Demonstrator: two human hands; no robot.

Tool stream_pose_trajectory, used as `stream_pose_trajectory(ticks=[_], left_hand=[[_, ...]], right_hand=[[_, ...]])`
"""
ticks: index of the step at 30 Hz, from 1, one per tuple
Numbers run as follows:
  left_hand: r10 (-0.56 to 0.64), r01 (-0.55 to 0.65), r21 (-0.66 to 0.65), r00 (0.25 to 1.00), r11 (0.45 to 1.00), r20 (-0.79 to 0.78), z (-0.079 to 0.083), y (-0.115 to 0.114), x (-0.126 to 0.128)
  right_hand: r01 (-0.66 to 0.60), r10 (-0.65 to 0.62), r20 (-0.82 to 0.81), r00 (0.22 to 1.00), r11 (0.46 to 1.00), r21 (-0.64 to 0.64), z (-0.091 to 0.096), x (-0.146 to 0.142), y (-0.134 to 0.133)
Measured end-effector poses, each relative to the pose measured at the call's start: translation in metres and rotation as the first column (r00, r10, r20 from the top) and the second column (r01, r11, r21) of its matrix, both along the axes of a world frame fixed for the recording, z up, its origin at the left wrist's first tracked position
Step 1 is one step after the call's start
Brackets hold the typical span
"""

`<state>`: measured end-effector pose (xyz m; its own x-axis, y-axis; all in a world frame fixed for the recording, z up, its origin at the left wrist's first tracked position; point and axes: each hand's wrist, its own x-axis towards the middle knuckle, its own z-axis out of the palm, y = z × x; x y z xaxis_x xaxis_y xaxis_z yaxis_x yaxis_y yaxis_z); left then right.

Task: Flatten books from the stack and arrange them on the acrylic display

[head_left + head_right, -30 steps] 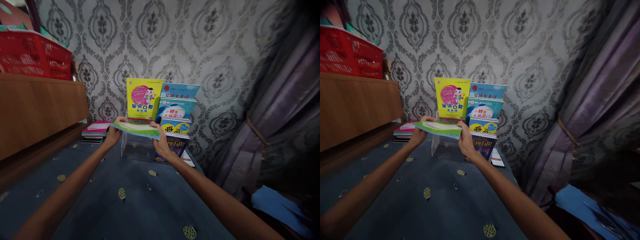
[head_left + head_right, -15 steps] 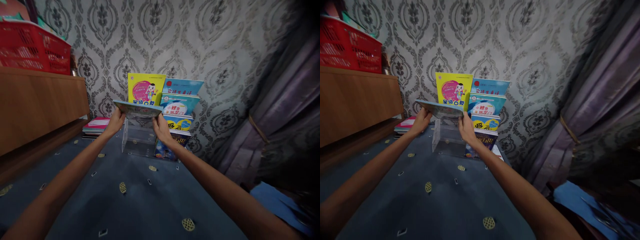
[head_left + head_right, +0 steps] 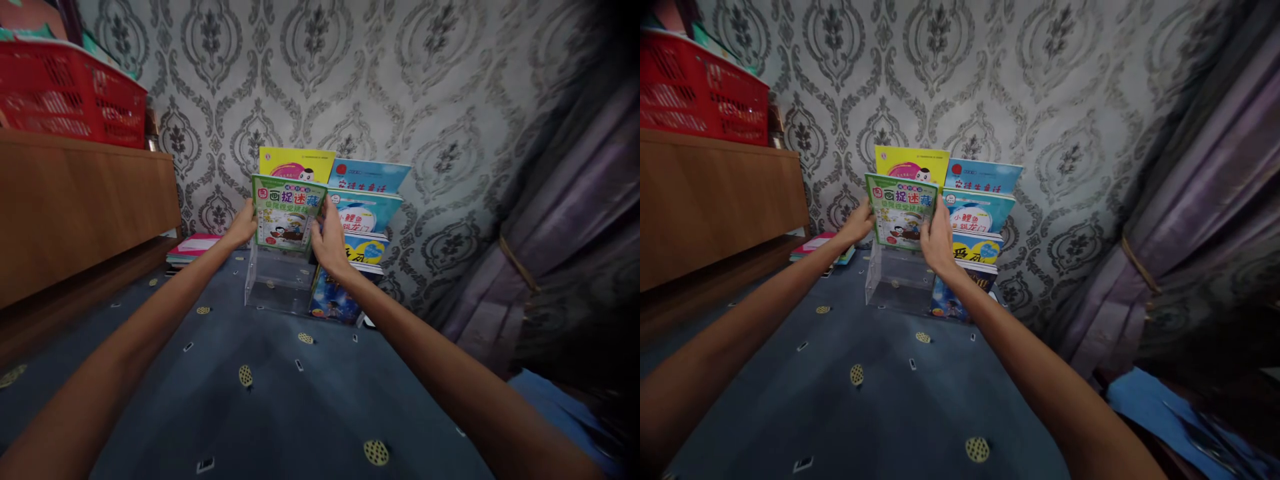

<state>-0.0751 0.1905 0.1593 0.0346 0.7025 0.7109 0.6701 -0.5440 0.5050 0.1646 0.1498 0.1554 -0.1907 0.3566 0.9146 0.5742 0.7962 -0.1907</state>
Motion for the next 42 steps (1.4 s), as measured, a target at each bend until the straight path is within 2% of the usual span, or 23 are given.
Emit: stream_pose_trajectory(ticks=[3,7,14,22,30,42], left_hand=[[0.062,-0.062,-0.04,0.998,0.997,-0.007,-0.001,0.006,0.003],[0.154,-0.154,-0.003,0.988,0.988,0.007,-0.006,0.009,0.006],[0.204,-0.204,0.002,0.979,0.979,-0.011,-0.013,0.005,0.006],[0.275,-0.275,-0.017,0.961,0.961,0.002,-0.007,0.012,0.009],[0.295,-0.295,-0.014,0.956,0.956,0.008,-0.008,0.016,0.014],[0.247,-0.247,-0.01,0.969,0.969,-0.006,-0.015,0.003,0.007]], right_hand=[[-0.01,0.009,-0.036,0.999,1.0,-0.02,-0.003,0.004,-0.002],[-0.02,0.02,-0.017,1.0,0.998,-0.054,-0.008,0.008,-0.003],[0.002,-0.001,0.006,1.0,0.998,-0.068,-0.014,0.011,0.001],[0.003,0.001,0.039,0.999,0.994,-0.105,-0.012,0.007,0.01],[-0.006,0.013,0.063,0.998,0.994,-0.108,-0.018,0.005,0.013],[-0.042,0.048,0.057,0.997,0.994,-0.105,-0.021,-0.001,0.014]])
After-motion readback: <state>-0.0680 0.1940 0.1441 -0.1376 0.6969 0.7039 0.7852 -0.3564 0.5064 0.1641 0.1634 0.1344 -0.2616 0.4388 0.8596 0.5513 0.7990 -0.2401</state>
